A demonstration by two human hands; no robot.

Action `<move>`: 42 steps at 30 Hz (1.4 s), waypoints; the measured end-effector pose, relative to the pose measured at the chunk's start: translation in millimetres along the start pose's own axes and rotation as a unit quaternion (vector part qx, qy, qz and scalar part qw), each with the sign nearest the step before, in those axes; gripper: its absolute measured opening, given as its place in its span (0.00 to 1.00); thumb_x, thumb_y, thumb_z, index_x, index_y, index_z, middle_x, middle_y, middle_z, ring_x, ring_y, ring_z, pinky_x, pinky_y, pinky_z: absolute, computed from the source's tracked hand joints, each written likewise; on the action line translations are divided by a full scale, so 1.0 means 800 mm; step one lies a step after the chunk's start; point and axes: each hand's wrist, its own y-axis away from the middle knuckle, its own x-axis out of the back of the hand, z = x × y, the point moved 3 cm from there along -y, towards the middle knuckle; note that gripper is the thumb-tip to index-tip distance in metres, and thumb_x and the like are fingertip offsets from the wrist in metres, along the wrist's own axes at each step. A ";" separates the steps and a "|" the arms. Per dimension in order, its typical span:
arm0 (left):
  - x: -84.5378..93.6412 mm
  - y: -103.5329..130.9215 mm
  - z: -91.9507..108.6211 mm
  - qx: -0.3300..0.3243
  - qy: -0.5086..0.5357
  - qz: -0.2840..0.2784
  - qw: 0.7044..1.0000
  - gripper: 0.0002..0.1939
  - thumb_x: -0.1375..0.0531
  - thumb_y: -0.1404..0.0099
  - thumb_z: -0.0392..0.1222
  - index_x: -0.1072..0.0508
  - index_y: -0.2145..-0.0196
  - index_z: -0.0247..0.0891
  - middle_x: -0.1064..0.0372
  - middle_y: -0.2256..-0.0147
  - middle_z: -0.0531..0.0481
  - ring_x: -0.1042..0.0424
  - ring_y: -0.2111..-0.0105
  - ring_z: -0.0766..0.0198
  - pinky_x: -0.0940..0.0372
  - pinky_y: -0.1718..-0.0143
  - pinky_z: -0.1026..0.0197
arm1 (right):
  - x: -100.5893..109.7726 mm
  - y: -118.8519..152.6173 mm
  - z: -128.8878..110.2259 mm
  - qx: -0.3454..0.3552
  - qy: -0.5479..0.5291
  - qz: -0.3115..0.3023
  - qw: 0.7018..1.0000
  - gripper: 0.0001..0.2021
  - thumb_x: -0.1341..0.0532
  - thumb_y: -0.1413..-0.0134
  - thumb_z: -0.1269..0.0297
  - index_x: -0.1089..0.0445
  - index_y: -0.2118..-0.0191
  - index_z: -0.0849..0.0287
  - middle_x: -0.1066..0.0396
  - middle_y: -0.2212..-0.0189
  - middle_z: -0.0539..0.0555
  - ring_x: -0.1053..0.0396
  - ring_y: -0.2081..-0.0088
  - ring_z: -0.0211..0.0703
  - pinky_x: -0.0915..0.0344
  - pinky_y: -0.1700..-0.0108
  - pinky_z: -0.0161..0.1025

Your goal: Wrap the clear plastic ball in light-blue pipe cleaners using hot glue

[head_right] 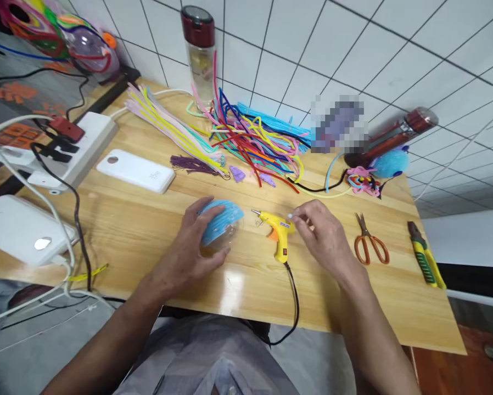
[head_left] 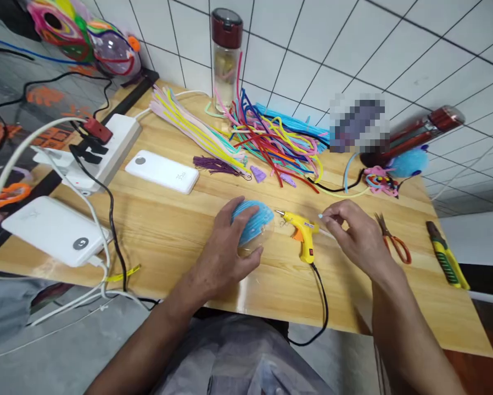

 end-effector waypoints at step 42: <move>-0.003 -0.001 0.002 -0.053 0.038 -0.009 0.998 0.38 0.33 0.35 0.36 0.39 0.30 0.41 0.47 0.27 0.30 0.46 0.24 0.38 0.43 0.24 0.32 | -0.020 -0.054 -0.167 0.331 0.248 -0.071 0.908 0.14 0.43 0.27 0.74 0.29 0.67 0.56 0.29 0.72 0.52 0.35 0.71 0.45 0.41 0.64 0.43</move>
